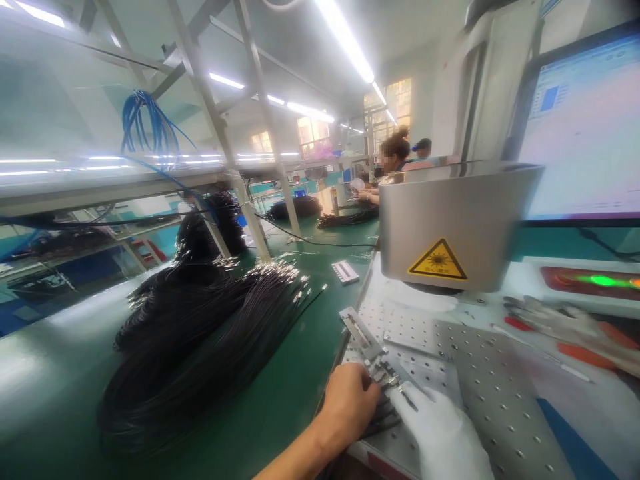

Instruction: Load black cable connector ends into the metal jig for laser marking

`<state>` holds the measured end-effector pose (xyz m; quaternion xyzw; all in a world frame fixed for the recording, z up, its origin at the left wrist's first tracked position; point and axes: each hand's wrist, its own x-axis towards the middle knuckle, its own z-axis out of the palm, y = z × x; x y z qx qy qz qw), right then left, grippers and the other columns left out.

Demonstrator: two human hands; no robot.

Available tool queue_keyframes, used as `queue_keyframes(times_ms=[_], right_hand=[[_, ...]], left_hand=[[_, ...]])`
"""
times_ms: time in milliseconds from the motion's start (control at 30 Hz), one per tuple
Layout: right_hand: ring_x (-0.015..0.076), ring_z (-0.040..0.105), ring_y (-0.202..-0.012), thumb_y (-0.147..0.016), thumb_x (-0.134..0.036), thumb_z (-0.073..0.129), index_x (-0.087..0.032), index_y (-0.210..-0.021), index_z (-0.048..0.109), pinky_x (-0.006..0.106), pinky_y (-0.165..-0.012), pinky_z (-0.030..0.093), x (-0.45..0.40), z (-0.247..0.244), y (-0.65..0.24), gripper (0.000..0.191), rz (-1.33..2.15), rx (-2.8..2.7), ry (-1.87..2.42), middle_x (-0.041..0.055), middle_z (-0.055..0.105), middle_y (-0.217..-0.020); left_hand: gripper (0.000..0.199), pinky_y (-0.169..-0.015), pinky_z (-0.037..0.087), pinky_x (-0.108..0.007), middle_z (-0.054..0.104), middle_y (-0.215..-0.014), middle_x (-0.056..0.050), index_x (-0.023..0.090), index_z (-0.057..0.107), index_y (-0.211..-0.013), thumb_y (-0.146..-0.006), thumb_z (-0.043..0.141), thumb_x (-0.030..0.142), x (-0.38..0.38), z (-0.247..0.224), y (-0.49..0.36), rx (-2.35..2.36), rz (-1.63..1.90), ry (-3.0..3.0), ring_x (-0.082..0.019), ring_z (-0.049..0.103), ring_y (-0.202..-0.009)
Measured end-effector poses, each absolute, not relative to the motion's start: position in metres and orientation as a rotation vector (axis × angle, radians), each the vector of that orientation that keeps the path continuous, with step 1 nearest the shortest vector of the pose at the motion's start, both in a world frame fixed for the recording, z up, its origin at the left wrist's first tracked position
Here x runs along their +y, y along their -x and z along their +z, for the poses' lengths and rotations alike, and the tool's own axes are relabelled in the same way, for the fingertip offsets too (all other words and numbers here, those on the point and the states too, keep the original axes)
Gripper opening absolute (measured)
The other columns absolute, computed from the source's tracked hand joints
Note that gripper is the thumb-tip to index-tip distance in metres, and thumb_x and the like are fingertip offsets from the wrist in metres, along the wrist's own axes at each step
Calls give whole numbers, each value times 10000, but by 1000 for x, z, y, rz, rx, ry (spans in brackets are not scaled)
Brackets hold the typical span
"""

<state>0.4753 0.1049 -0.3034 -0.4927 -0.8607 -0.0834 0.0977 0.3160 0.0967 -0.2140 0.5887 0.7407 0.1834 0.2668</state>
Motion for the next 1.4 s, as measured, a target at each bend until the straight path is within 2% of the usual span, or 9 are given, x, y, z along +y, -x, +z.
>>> queue_keyframes(times_ms=[100, 267, 467, 600, 800, 967, 1133, 1233, 1400], right_hand=[[251, 608, -955, -665, -106, 636, -340, -1195, 668, 315, -741, 530, 105, -303, -477, 581, -209, -2562, 1449, 21, 635, -1213], [239, 597, -981, -697, -78, 568, -330, -1224, 655, 298, -744, 538, 102, -289, -481, 591, -132, -2575, 1386, -22, 578, -1305], [207, 618, -852, -762, 5, 399, -327, -1224, 657, 277, -719, 523, 104, -258, -477, 625, -143, -2587, 1470, 3, 662, -1155], [221, 621, -873, -771, -67, 492, -362, -1235, 638, 271, -689, 503, 117, -264, -472, 569, -20, -2720, 1521, 26, 674, -1105], [268, 629, -946, -714, -94, 585, -346, -1276, 613, 324, -747, 519, 131, -296, -469, 616, -171, -2800, 1442, 36, 583, -1300], [271, 635, -895, -706, -137, 617, -365, -1222, 643, 333, -687, 529, 127, -295, -468, 565, -151, -2721, 1479, 6, 629, -1228], [260, 629, -855, -712, -146, 600, -340, -1233, 644, 332, -676, 525, 128, -299, -469, 558, -170, -2700, 1429, 30, 633, -1220], [274, 626, -892, -657, -189, 640, -357, -1248, 630, 334, -687, 528, 136, -310, -471, 615, -27, -2692, 1450, 34, 627, -1229], [251, 638, -825, -628, -214, 655, -414, -1214, 635, 280, -564, 499, 146, -325, -474, 620, 134, -2659, 1446, -10, 664, -1150]], left_hand=[[183, -573, 270, -272, 422, -558, 43, 206, 397, -544, -679, 519, 224, 96, -214, -317, 1999, 454, -1591, -113, 366, -579], [166, -572, 282, -263, 431, -581, 38, 208, 414, -557, -661, 540, 238, 99, -217, -313, 1989, 428, -1552, -124, 416, -613], [168, -581, 280, -272, 381, -567, 45, 211, 417, -547, -644, 553, 226, 102, -219, -314, 1978, 403, -1552, -126, 375, -607], [168, -583, 277, -271, 395, -561, 47, 205, 436, -554, -628, 586, 216, 97, -220, -311, 1932, 466, -1554, -124, 401, -612], [80, -623, 351, -244, 583, -696, 7, 170, 591, -712, -645, 606, 211, 87, -220, -299, 1852, 705, -1362, -134, 514, -680], [72, -619, 327, -251, 555, -663, 19, 178, 576, -698, -668, 520, 145, 90, -217, -305, 1931, 717, -1447, -126, 480, -661], [78, -606, 315, -249, 540, -629, 30, 187, 564, -652, -635, 512, 131, 96, -213, -313, 1918, 657, -1585, -119, 460, -631], [101, -624, 326, -244, 555, -649, 23, 184, 590, -660, -639, 513, 121, 97, -216, -315, 1935, 619, -1596, -119, 480, -650], [116, -624, 317, -238, 540, -660, 23, 181, 618, -674, -645, 522, 122, 99, -222, -317, 1987, 569, -1655, -111, 455, -654]])
